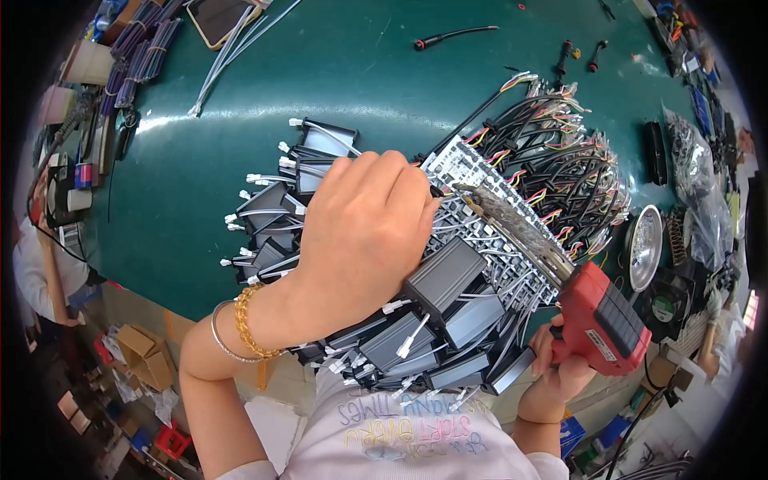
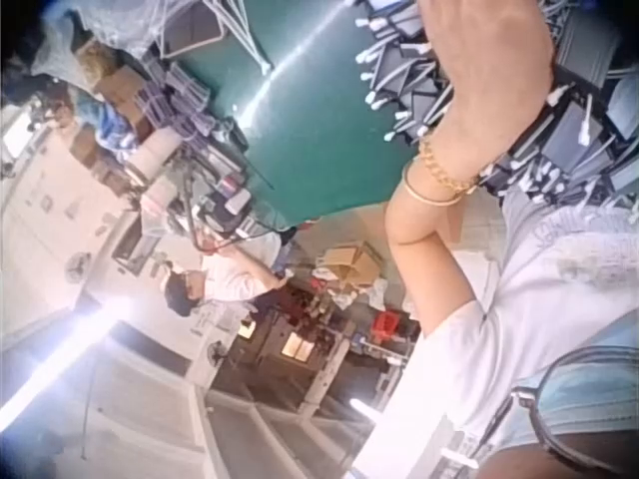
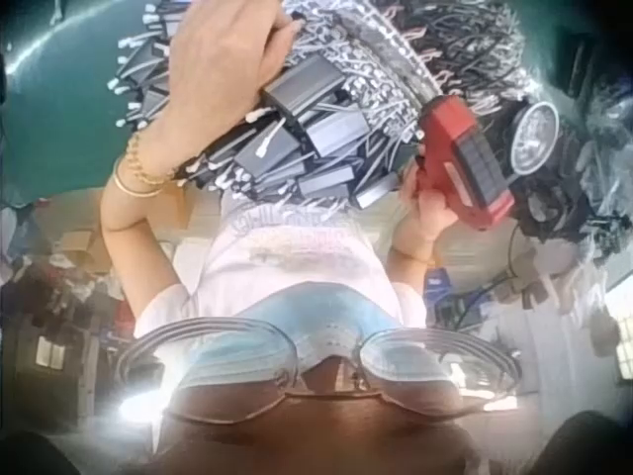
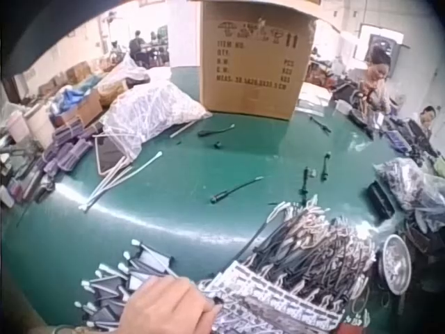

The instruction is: The person solders wires and electronic components onto an array of LED driver circuit boards using a soldering iron and solder wire.

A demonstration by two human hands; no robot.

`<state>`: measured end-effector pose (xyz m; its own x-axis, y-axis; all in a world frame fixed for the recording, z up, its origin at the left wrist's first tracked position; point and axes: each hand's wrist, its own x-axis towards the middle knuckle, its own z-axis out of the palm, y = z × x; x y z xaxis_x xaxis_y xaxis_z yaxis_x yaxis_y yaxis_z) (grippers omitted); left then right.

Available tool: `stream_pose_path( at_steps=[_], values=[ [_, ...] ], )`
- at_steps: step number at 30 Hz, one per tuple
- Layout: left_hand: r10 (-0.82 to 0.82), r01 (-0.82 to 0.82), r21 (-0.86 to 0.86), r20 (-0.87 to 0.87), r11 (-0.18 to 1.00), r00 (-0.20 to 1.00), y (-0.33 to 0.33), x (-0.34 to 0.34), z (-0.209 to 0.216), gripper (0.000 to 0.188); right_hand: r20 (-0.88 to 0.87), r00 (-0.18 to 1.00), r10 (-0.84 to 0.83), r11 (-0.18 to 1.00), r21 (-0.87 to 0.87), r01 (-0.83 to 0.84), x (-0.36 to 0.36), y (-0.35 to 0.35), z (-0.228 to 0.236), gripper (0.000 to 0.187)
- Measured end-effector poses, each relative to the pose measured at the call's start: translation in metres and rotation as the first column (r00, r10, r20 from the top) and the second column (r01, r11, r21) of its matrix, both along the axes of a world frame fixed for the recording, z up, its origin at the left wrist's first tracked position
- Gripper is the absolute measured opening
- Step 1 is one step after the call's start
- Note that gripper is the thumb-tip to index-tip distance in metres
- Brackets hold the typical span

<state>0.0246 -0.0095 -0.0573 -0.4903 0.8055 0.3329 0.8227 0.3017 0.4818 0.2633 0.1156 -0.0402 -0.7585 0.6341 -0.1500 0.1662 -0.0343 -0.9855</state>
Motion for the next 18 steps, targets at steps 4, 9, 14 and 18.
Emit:
stream_pose_path(
  at_steps=[4,9,14,18],
  values=[
    [-0.002,0.002,-0.004,-0.031,1.0,1.0,-0.001,0.0,-0.001,0.016,0.002,1.0,0.028,0.999,-0.017,-0.028,0.0,0.002,-0.001,0.074],
    [0.002,-0.001,0.031,-0.049,1.0,0.999,0.0,0.0,-0.002,0.016,0.032,0.995,0.092,0.995,-0.05,-0.09,-0.004,0.004,0.002,0.071],
    [-0.001,0.003,0.032,-0.083,0.999,0.997,0.001,0.0,-0.003,0.016,0.008,0.999,-0.044,0.998,0.046,0.043,0.001,-0.002,-0.003,0.076],
    [-0.003,0.007,0.043,-0.092,0.999,0.996,0.001,0.0,-0.005,0.015,-0.075,0.997,0.001,1.0,-0.01,-0.002,0.004,0.002,-0.004,0.081]
  ],
)
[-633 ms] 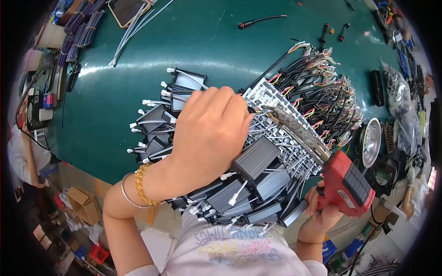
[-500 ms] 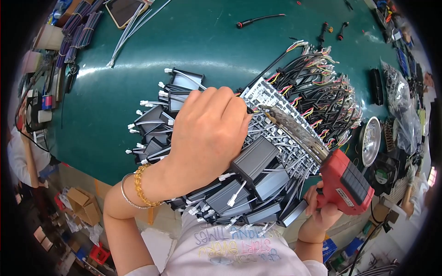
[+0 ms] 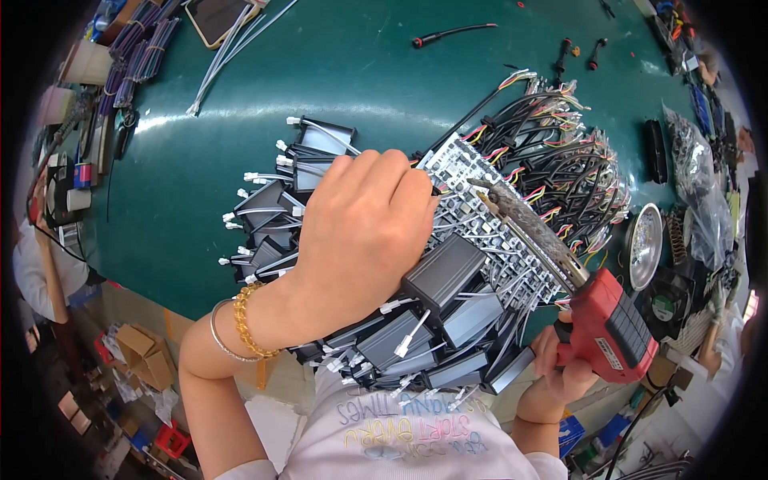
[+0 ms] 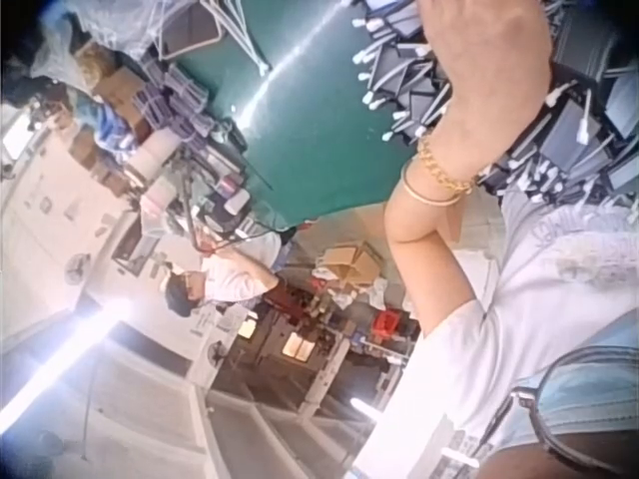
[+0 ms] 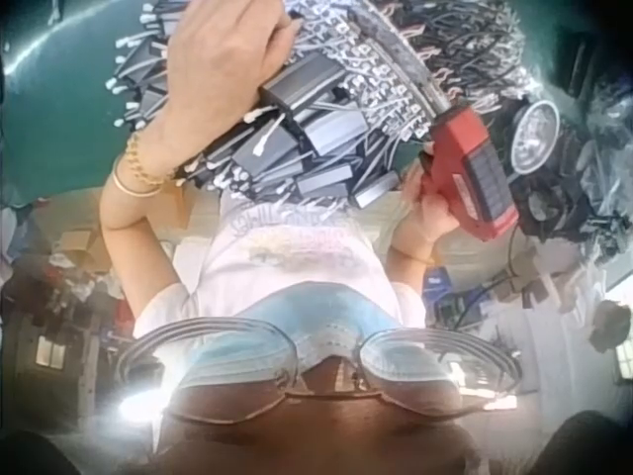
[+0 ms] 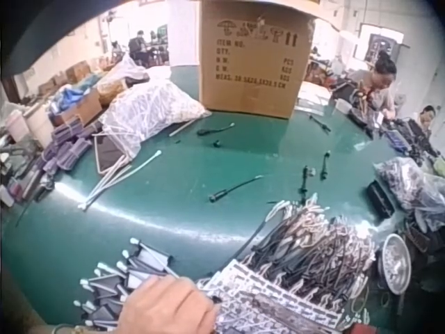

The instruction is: The person solders wires and electronic components onto an array of LED driver circuit boards using a soldering iron and solder wire.

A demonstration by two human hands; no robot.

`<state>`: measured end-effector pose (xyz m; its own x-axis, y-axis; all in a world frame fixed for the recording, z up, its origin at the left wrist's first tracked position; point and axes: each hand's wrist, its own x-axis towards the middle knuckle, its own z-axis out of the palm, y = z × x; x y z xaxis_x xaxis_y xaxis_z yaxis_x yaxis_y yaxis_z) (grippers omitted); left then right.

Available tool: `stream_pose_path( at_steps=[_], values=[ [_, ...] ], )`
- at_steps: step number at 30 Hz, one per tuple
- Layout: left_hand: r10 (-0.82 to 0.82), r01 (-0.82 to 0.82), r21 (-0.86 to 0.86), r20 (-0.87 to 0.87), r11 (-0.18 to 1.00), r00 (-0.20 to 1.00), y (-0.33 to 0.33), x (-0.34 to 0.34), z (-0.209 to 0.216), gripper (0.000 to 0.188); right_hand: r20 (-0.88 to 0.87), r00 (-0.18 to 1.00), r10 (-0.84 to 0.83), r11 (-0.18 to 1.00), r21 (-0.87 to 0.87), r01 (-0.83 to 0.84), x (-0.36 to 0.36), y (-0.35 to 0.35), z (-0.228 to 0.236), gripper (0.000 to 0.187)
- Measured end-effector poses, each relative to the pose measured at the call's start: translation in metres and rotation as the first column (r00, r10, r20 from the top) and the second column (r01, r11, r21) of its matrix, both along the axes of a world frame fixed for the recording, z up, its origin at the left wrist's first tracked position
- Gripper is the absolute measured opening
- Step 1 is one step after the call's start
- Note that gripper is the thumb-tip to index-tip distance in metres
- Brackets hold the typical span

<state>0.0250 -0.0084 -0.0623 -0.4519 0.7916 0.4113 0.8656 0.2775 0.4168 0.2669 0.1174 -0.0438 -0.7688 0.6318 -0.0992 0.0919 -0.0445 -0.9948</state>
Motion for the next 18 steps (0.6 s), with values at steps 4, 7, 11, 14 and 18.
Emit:
stream_pose_path(
  at_steps=[4,7,11,14,18],
  values=[
    [-0.004,0.004,-0.03,0.007,1.0,1.0,0.0,0.001,0.005,0.015,0.04,0.999,-0.03,0.999,0.02,0.029,-0.001,-0.002,0.001,0.082],
    [0.028,-0.027,-0.016,0.06,1.0,0.998,0.002,0.001,0.006,0.012,0.017,1.0,-0.017,0.999,0.039,0.016,-0.001,-0.001,-0.002,0.083],
    [-0.1,0.095,0.081,0.062,0.992,0.993,0.003,-0.009,0.002,0.014,-0.009,0.996,-0.089,0.995,0.051,0.09,-0.001,-0.006,-0.003,0.083],
    [-0.126,0.122,0.054,0.076,0.991,0.989,0.003,-0.008,0.003,0.016,-0.022,0.996,-0.091,0.995,0.04,0.092,0.0,-0.006,-0.003,0.084],
    [-0.083,0.08,0.042,0.085,0.996,0.993,0.004,-0.004,0.002,0.015,-0.024,0.994,-0.11,0.994,0.022,0.111,-0.002,-0.007,0.0,0.084]
  ],
)
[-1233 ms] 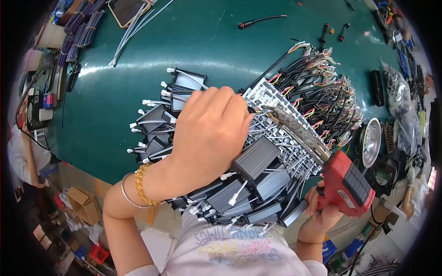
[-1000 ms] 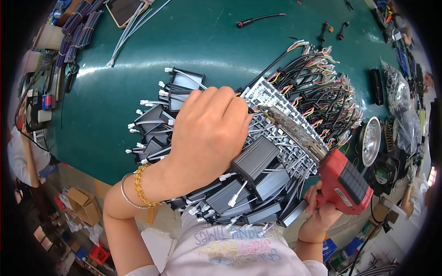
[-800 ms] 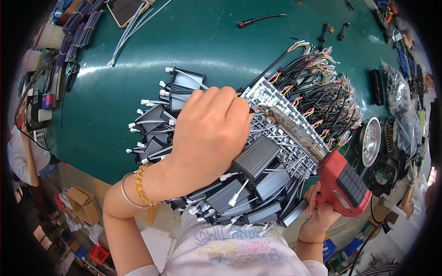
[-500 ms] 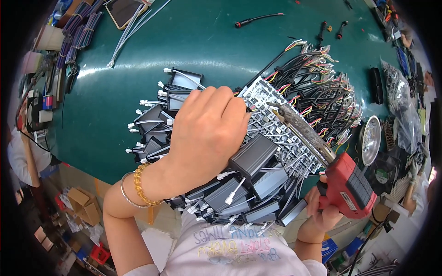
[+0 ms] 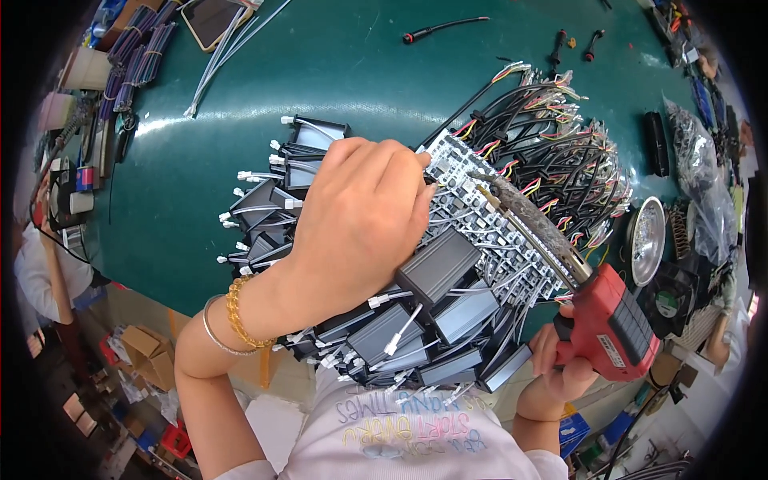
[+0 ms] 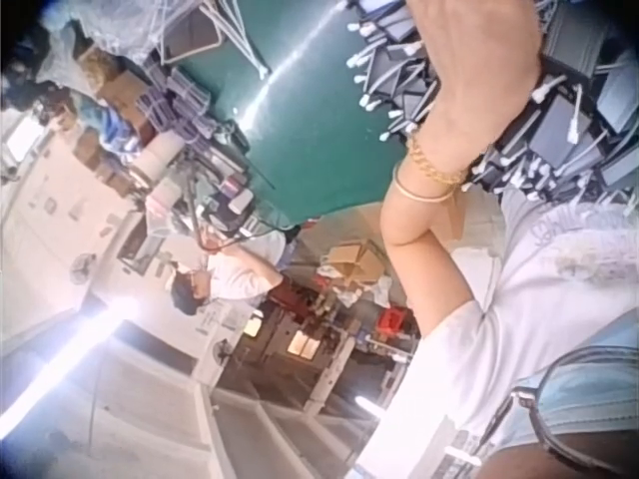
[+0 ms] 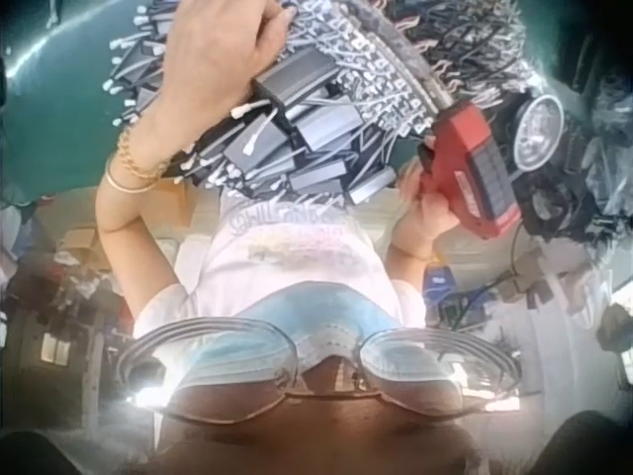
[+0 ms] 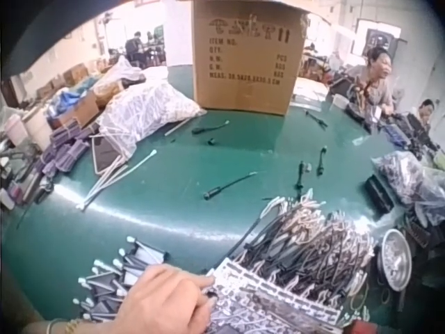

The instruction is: The person solders wires and electronic components onto an array of LED driver circuit boards using a soldering iron and solder wire.

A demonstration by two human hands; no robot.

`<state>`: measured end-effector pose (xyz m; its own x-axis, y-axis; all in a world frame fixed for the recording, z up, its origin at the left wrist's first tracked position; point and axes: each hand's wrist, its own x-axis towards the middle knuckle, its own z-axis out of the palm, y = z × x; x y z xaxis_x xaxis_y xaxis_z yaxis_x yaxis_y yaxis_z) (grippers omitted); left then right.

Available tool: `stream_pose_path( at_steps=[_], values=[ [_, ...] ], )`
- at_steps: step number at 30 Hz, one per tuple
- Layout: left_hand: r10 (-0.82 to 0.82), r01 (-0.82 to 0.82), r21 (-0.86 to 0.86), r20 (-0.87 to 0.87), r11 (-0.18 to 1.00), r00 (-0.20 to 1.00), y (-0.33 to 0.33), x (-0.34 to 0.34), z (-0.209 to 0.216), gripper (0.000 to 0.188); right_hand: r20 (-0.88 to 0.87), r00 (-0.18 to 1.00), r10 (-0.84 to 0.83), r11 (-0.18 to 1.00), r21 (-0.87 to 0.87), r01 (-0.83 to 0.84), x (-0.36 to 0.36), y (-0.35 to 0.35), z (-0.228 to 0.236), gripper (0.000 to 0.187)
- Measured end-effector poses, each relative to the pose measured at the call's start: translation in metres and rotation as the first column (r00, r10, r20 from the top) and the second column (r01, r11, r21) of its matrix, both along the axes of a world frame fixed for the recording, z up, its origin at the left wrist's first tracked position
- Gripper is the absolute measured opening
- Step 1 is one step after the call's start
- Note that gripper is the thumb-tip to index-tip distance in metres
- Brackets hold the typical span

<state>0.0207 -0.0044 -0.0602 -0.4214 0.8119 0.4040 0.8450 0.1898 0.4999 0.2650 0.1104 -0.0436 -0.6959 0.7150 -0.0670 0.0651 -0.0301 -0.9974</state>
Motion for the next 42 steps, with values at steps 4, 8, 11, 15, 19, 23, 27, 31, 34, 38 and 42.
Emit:
stream_pose_path(
  at_steps=[4,8,11,15,19,23,27,31,34,38,42],
  values=[
    [0.033,-0.034,-0.026,-0.029,0.999,0.999,0.0,0.003,-0.001,0.015,0.01,1.0,0.006,1.0,0.004,-0.006,0.006,0.002,-0.004,0.085],
    [0.051,-0.055,-0.048,-0.08,0.997,0.996,0.001,0.005,0.001,0.015,-0.015,0.999,0.049,0.999,-0.003,-0.049,0.012,0.008,-0.009,0.087],
    [0.057,-0.059,-0.062,-0.04,0.996,0.998,0.003,0.007,0.004,0.016,0.015,1.0,0.024,1.0,-0.013,-0.024,0.004,0.003,-0.004,0.089],
    [0.057,-0.055,-0.084,0.023,0.995,0.998,0.002,0.006,0.009,0.02,0.074,0.994,0.078,0.996,-0.036,-0.076,0.003,0.008,0.0,0.088],
    [0.059,-0.057,-0.09,0.022,0.994,0.998,0.001,0.007,0.007,0.02,0.086,0.994,0.068,0.997,-0.043,-0.065,0.001,0.006,0.0,0.083],
    [0.053,-0.051,-0.092,0.021,0.994,0.998,0.001,0.006,0.008,0.02,0.085,0.995,0.055,0.997,-0.062,-0.049,0.0,0.007,0.001,0.079],
    [0.047,-0.046,-0.094,0.013,0.995,0.999,0.001,0.006,0.008,0.02,0.109,0.984,0.144,0.985,-0.108,-0.133,0.002,0.011,0.001,0.08],
    [0.047,-0.045,-0.09,0.014,0.995,0.999,0.002,0.007,0.007,0.02,0.131,0.988,0.077,0.995,-0.07,-0.069,0.0,0.005,0.002,0.081],
    [0.05,-0.048,-0.081,0.023,0.996,0.998,0.002,0.007,0.007,0.02,0.038,0.999,0.031,0.998,-0.049,-0.029,0.007,0.005,-0.002,0.082],
    [0.038,-0.04,-0.079,-0.017,0.996,0.999,0.002,0.004,0.004,0.016,0.018,0.997,0.076,0.995,-0.065,-0.075,0.007,0.009,-0.001,0.083],
    [0.025,-0.028,-0.066,-0.053,0.997,0.998,0.003,0.004,0.002,0.017,0.04,0.992,0.123,0.991,-0.066,-0.121,0.003,0.011,0.0,0.083]
  ],
)
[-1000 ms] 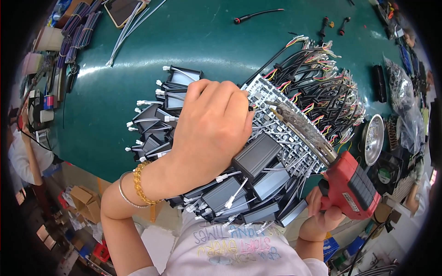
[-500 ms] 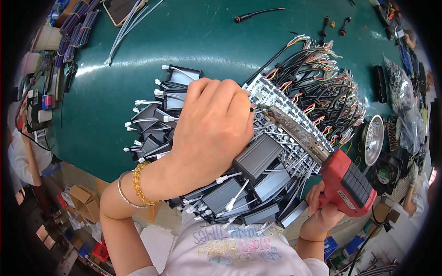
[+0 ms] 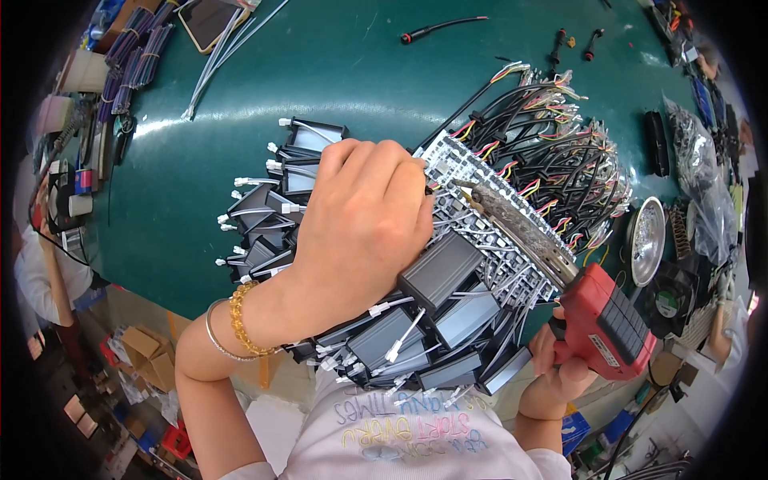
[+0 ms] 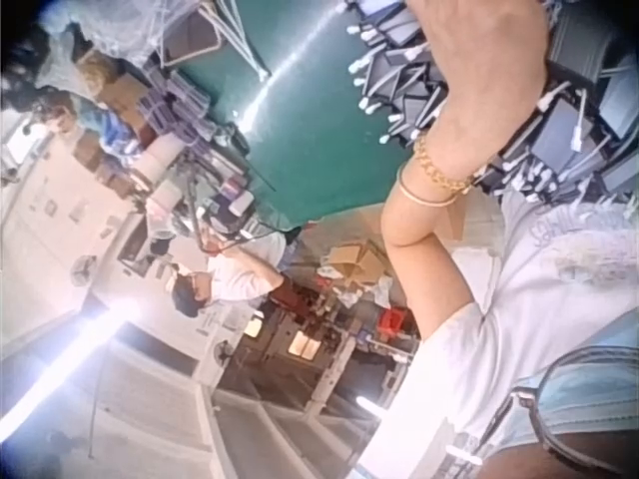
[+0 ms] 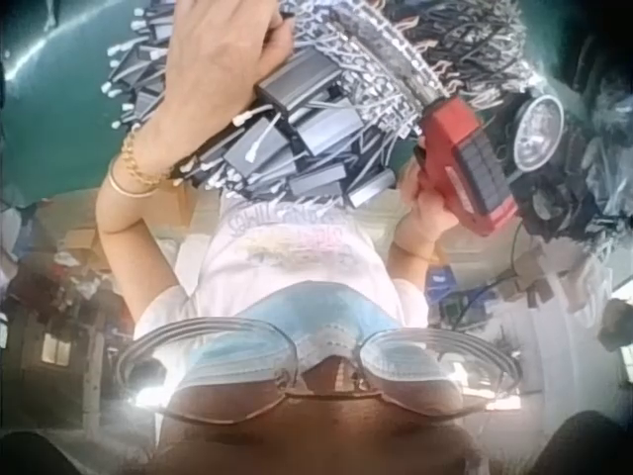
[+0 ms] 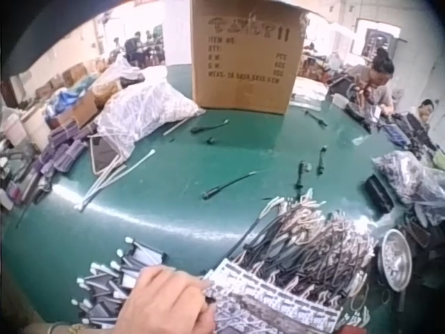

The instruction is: The person solders wires and electronic components onto an array of LED driver circuit boards using a soldering iron and solder wire.

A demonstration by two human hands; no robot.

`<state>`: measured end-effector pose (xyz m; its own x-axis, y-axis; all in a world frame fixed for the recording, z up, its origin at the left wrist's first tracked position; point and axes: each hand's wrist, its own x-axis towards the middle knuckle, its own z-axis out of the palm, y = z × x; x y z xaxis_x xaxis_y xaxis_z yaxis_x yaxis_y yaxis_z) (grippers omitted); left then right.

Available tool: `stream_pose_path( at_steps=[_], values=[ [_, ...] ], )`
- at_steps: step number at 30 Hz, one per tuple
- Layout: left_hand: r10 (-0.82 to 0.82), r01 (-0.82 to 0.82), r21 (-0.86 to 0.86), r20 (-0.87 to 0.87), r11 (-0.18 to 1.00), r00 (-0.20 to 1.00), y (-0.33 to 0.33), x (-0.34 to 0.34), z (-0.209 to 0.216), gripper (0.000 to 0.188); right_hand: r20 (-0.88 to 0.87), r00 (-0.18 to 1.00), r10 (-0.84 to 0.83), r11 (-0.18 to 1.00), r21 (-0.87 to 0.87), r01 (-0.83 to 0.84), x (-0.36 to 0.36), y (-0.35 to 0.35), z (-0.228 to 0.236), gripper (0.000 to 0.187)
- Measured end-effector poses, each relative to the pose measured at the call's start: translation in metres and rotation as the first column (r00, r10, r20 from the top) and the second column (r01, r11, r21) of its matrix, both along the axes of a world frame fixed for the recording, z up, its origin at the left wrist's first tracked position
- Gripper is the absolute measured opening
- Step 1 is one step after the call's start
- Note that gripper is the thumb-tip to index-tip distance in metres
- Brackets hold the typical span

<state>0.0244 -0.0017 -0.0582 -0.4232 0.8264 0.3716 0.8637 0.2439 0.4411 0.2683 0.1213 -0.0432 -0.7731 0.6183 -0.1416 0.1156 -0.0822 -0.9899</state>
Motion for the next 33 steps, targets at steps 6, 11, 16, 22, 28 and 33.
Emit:
stream_pose_path(
  at_steps=[6,11,16,22,28,33],
  values=[
    [-0.004,0.004,-0.009,-0.004,1.0,1.0,-0.003,0.002,0.006,0.02,-0.15,0.987,-0.053,0.995,0.076,0.065,0.004,0.003,-0.001,0.079],
    [-0.219,0.387,-0.384,0.413,0.838,0.884,0.006,-0.045,0.05,0.023,-0.224,0.959,-0.176,0.971,0.121,0.206,0.02,0.01,-0.003,0.077],
    [0.029,-0.074,-0.375,-0.124,0.924,0.992,0.108,-0.112,0.012,0.027,-0.383,0.912,-0.145,0.981,0.066,0.184,0.034,0.019,-0.002,0.072],
    [0.113,-0.171,-0.345,-0.182,0.923,0.977,0.168,-0.119,-0.014,0.02,-0.347,0.917,-0.196,0.968,0.082,0.238,0.053,0.019,-0.005,0.07],
    [0.026,-0.143,-0.431,-0.266,0.891,0.964,0.17,-0.176,-0.026,0.022,-0.329,0.896,-0.299,0.949,-0.008,0.314,0.062,0.019,-0.007,0.07],
    [0.357,-0.388,0.024,-0.45,0.921,0.818,0.184,-0.203,-0.016,0.033,-0.37,0.894,-0.255,0.958,0.027,0.284,0.064,0.021,-0.01,0.069]
  ],
)
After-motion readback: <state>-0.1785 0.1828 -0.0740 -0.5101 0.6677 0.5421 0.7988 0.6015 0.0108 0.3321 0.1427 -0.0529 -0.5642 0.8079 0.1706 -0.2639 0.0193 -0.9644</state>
